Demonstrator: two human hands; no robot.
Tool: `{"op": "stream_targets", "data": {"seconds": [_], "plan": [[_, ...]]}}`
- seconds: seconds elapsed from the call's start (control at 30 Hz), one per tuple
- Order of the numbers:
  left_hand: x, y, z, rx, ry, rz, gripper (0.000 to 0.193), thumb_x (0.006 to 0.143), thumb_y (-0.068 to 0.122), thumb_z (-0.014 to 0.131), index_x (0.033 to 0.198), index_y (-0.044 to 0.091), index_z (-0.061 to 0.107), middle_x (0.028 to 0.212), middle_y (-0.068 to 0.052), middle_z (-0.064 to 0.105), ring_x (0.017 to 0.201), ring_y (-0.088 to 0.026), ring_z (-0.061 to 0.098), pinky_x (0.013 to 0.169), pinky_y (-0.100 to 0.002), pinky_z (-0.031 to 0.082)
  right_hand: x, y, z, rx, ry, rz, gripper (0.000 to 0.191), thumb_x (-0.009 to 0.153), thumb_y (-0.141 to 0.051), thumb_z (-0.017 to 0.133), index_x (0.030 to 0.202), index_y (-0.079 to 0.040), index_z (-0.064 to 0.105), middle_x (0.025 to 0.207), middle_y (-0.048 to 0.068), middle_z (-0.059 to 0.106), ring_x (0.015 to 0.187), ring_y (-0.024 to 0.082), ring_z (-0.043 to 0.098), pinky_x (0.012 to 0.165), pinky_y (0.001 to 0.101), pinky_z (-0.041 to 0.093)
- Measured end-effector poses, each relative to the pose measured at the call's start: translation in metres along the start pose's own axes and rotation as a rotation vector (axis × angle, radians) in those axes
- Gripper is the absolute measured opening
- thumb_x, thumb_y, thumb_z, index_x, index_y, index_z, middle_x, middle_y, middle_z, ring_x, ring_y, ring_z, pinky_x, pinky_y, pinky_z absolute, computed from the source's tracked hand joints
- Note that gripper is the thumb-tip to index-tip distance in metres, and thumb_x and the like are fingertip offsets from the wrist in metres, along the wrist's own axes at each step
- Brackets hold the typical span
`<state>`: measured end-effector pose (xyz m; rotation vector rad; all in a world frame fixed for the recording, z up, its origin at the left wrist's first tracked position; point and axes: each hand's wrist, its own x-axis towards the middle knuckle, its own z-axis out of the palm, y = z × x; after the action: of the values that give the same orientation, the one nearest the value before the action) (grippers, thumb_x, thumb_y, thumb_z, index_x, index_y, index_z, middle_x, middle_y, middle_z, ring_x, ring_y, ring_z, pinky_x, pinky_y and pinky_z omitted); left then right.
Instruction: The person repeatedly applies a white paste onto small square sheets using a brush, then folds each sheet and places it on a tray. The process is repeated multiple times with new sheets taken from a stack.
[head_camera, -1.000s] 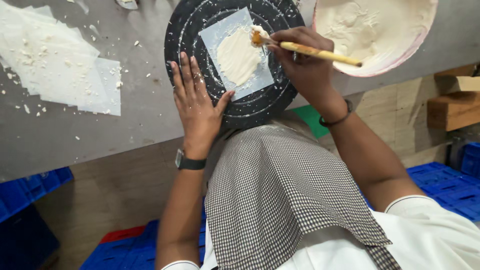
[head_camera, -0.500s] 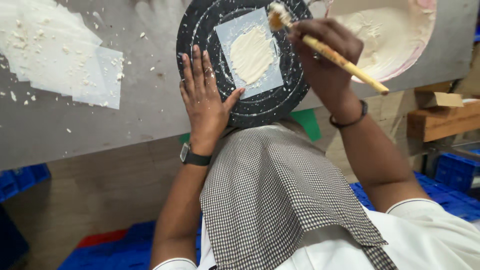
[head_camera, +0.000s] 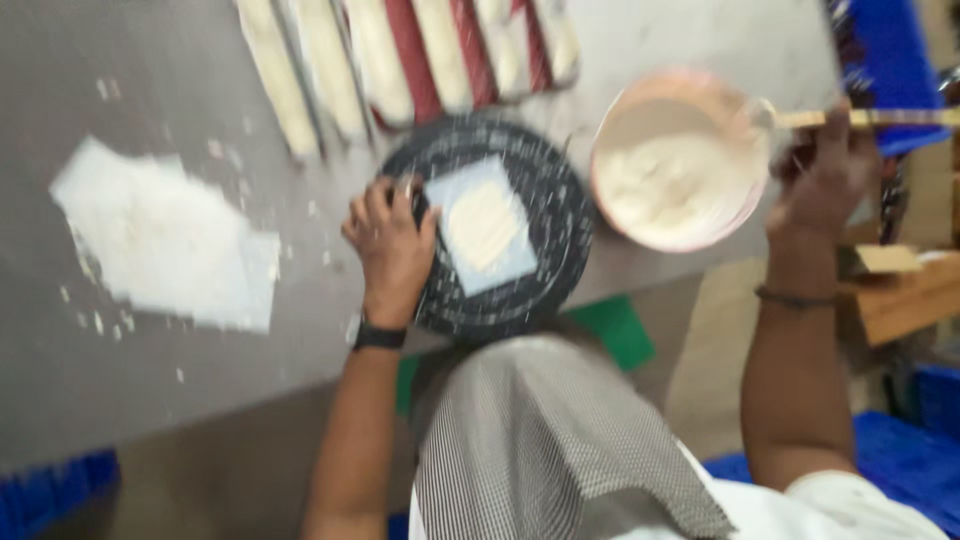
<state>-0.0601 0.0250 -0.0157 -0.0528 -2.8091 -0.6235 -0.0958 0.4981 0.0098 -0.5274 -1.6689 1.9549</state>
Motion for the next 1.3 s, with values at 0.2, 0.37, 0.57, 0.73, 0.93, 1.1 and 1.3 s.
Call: {"op": "stream_targets", "data": {"seconds": [0.2,0.37,0.57,0.73,0.93,1.1,1.3], "plan": [[0.038,0.017,0.004,0.081,-0.159,-0.15,0.041,0.078,0.037,0.081,0.114,0.022,0.071,0.122,-0.005,0.06,0.122,-0.031,0.049,0.1,-0.06,0.034,0.053,0.004,-0.069,-0.347,0.187,-0.041,0.021,0.111,-0.027,0.068,0.104,-0.009,0.061,0.076,-0.005,0.058,0.054,0.006,0.049,0.045,0.0258,0.035],[0.059,0.039,-0.006,0.073,-0.286,-0.171,0.03,0.08,0.027,0.078,0.108,0.017,0.072,0.107,-0.005,0.074,0.111,-0.026,0.062,0.1,-0.054,0.038,0.05,0.032,-0.078,-0.705,0.068,0.441,0.04,0.097,-0.043,0.076,0.083,-0.007,0.067,0.068,0.0,0.056,0.054,0.012,0.046,0.046,0.0326,0.035],[0.06,0.05,-0.021,-0.344,-0.274,-0.159,0.026,0.088,0.019,0.07,0.111,0.007,0.07,0.101,-0.016,0.075,0.086,-0.032,0.074,0.079,-0.041,0.056,0.047,0.038,-0.059,-1.244,-0.099,0.361,0.057,0.091,-0.064,0.072,0.098,-0.008,0.083,0.084,0.015,0.075,0.077,0.031,0.07,0.069,0.0428,0.053],[0.04,0.025,-0.015,-0.613,-0.226,-0.189,0.021,0.105,0.019,0.058,0.118,0.004,0.064,0.098,-0.017,0.073,0.083,-0.027,0.07,0.073,-0.035,0.054,0.043,0.018,-0.062,-1.224,-0.009,-0.078,0.041,0.098,-0.05,0.071,0.108,-0.011,0.081,0.09,0.015,0.077,0.083,0.03,0.071,0.073,0.042,0.054],[0.031,0.003,0.005,-1.39,-0.243,-0.559,0.03,0.103,0.02,0.052,0.13,0.008,0.051,0.097,-0.006,0.071,0.082,-0.014,0.068,0.066,-0.027,0.056,-0.067,0.008,0.027,-0.54,-0.417,-0.226,0.026,0.094,-0.015,0.066,0.119,-0.01,0.072,0.086,-0.001,0.07,0.082,0.01,0.067,0.074,0.0279,0.056],[0.023,0.0,-0.001,-1.416,-0.353,-0.686,0.032,0.108,0.023,0.051,0.137,0.011,0.051,0.091,-0.01,0.065,0.068,-0.019,0.06,0.051,-0.031,0.05,-0.171,-0.008,0.122,-0.669,-0.873,-0.859,0.038,0.075,-0.018,0.086,0.107,-0.009,0.068,0.103,0.012,0.064,0.072,0.02,0.064,0.063,0.0346,0.054],[-0.003,-0.004,-0.017,-2.024,-0.286,-0.653,0.055,0.109,0.038,0.039,0.138,-0.007,0.053,0.119,-0.015,0.069,0.103,-0.018,0.07,0.094,-0.032,0.059,-0.207,-0.051,0.161,-0.489,-0.922,-0.831,0.012,0.085,-0.011,0.079,0.094,-0.009,0.072,0.093,0.008,0.069,0.066,0.022,0.07,0.057,0.0333,0.057]]}}
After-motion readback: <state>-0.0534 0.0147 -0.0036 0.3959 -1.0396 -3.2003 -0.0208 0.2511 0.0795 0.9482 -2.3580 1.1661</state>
